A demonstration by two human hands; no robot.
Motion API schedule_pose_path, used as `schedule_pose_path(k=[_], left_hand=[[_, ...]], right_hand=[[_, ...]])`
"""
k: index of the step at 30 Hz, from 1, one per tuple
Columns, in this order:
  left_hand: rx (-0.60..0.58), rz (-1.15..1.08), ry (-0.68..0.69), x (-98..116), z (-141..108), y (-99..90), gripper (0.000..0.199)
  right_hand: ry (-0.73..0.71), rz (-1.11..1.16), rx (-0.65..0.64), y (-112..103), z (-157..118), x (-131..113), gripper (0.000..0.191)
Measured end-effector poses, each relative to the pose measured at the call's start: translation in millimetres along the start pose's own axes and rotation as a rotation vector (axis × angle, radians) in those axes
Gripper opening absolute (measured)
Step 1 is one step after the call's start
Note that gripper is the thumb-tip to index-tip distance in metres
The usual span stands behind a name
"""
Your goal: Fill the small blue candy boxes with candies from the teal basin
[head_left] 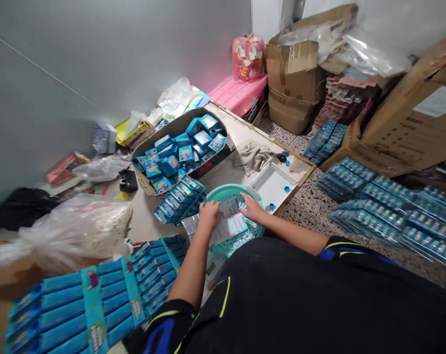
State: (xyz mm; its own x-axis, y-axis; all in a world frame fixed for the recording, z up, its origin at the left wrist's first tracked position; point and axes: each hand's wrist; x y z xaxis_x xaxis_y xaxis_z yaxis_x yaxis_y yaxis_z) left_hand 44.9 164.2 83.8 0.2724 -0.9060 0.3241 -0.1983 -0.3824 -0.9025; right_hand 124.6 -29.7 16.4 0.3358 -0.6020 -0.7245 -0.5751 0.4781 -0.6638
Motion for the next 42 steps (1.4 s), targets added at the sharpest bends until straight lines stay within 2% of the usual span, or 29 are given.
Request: schedule_pose_path(k=[2, 4, 6, 9, 11, 13, 15, 20, 23, 25, 28, 29, 31, 33, 35, 37, 39, 40, 42], left_hand=[[0.016, 0.010, 0.049, 11, -15, -9.9, 0.018], [0.061, 0.017, 0.065, 23, -39, -19.0, 0.024], [0.158, 0.010, 0.082, 33, -67, -26.0, 0.026], [0.428, -0.047, 0.221, 46, -106, -33.6, 0.022], [0.537, -0.070, 0.287, 53, -126, -40.1, 0.020], [0.536, -0.056, 0.264, 60, -141, -50.2, 0.021], [0.544, -0.032, 0.214, 65, -154, -64.2, 0.034], [0.710, -0.006, 0.116, 67, -181, -110.6, 0.062], [0.652, 0.000, 0.143, 59, -194, -134.9, 0.062], [0.627, -0.019, 0.164, 52, -201, -143.9, 0.049], [0.574, -0.130, 0.205, 41, -208, -145.1, 0.022], [0.557, -0.163, 0.214, 37, -210, -143.0, 0.020], [0.557, -0.191, 0.227, 31, -214, -136.5, 0.023], [0.606, -0.168, 0.238, 25, -218, -128.8, 0.029], [0.665, -0.114, 0.250, 18, -220, -121.0, 0.035], [0.753, -0.062, 0.279, 12, -223, -113.2, 0.036], [0.867, -0.036, 0.348, 7, -224, -104.7, 0.034], [0.921, -0.031, 0.385, 4, -225, -100.0, 0.033], [0.993, -0.034, 0.440, 0, -225, -90.3, 0.033]], right_hand=[[-0.057, 0.083, -0.025, -6, -2, 3, 0.087], [-0.138, 0.188, -0.071, -12, -5, 5, 0.092], [-0.220, 0.300, -0.128, -16, -8, 2, 0.077], [-0.311, 0.421, -0.185, -23, -8, -10, 0.040], [-0.359, 0.472, -0.197, -29, -5, -24, 0.037], [-0.414, 0.518, -0.213, -37, -1, -41, 0.040], [-0.509, 0.553, -0.246, -47, 0, -60, 0.041], [-0.735, 0.524, -0.282, -69, -12, -108, 0.034], [-0.790, 0.439, -0.314, -75, -26, -132, 0.027], [-0.805, 0.398, -0.346, -77, -35, -144, 0.026], [-0.784, 0.346, -0.391, -86, -45, -156, 0.027], [-0.772, 0.328, -0.394, -91, -48, -158, 0.028], [-0.760, 0.325, -0.404, -101, -53, -163, 0.048], [-0.760, 0.383, -0.453, -106, -59, -169, 0.071], [-0.742, 0.429, -0.504, -100, -65, -176, 0.079], [-0.684, 0.429, -0.429, -83, -73, -183, 0.064], [-0.589, 0.423, -0.255, -62, -80, -187, 0.036], [-0.541, 0.432, -0.176, -52, -83, -188, 0.030], [-0.478, 0.449, -0.090, -40, -88, -188, 0.030]])
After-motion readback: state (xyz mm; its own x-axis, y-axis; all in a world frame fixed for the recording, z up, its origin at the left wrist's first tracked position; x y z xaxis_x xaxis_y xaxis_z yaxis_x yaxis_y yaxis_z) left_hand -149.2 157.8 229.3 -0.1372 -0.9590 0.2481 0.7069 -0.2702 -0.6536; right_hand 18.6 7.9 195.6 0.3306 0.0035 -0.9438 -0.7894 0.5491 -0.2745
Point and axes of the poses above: each hand's wrist, its own z-axis towards the middle knuckle, its own y-axis out of the palm, x = y × z, and after that the axes turned 14 degrees about -z, right-handed
